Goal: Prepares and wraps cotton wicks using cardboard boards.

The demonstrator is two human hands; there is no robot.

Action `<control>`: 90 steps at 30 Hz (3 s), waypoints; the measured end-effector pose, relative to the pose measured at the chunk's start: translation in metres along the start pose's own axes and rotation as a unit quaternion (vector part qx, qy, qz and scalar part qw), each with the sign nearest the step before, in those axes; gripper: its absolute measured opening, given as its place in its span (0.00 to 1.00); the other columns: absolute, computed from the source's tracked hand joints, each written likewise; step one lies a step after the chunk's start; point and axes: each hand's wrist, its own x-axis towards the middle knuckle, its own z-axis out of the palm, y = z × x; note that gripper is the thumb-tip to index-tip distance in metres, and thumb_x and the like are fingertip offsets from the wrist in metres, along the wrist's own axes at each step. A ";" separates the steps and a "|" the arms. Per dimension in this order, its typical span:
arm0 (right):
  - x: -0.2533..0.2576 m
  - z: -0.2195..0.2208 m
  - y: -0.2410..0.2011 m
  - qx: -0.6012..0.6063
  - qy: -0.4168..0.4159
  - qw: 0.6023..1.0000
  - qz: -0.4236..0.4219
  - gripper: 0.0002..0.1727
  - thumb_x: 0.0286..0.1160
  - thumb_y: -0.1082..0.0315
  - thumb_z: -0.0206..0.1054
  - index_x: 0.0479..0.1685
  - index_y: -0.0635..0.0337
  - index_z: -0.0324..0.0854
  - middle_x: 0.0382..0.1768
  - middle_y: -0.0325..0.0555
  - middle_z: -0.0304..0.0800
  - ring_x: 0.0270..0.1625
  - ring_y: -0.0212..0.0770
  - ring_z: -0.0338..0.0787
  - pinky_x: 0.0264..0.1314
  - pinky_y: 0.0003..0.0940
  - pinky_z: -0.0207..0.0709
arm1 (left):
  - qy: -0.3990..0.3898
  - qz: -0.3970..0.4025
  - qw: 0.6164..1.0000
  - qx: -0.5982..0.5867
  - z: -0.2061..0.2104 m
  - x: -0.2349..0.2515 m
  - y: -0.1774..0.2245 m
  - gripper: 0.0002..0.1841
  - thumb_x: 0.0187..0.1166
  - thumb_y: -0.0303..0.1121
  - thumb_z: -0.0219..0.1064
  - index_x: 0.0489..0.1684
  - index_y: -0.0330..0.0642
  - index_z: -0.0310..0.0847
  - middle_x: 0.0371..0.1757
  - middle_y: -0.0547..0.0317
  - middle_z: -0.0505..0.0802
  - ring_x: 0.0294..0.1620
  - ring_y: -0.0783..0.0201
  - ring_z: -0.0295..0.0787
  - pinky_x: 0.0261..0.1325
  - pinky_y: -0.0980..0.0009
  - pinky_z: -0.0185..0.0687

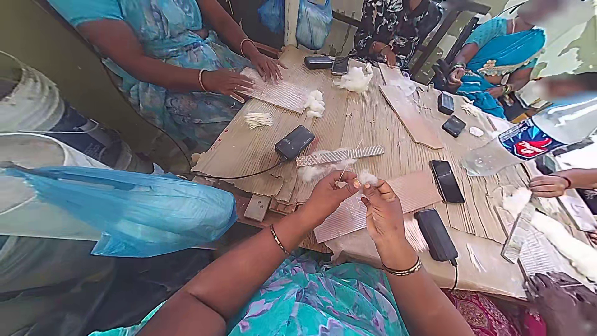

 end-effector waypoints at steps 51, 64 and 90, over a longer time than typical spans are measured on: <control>-0.059 -0.002 0.001 -0.061 -0.128 0.985 0.096 0.10 0.74 0.84 0.66 0.49 0.63 0.82 0.30 0.40 0.90 0.34 0.30 0.88 0.44 0.23 0.82 | 0.060 -0.082 0.989 -0.107 -0.019 -0.062 0.001 0.05 0.87 0.26 0.63 0.39 0.41 0.83 0.26 0.63 0.83 0.18 0.77 0.70 0.20 0.84 0.63; -0.071 -0.002 0.008 -0.206 -0.149 0.960 -0.113 0.17 0.66 0.78 0.76 0.55 0.60 0.87 0.44 0.42 0.84 0.38 0.28 0.83 0.42 0.22 0.81 | 0.026 -0.122 0.986 -0.110 -0.018 -0.081 0.012 0.02 0.84 0.25 0.66 0.46 0.42 0.81 0.30 0.62 0.86 0.19 0.77 0.74 0.20 0.84 0.64; -0.078 -0.007 -0.019 -0.071 -0.085 0.994 -0.010 0.09 0.76 0.81 0.67 0.49 0.60 0.85 0.34 0.36 0.89 0.34 0.27 0.85 0.41 0.22 0.80 | 0.052 -0.032 0.998 0.004 -0.014 -0.098 0.013 0.07 0.86 0.27 0.65 0.36 0.38 0.83 0.27 0.63 0.88 0.20 0.78 0.72 0.24 0.83 0.64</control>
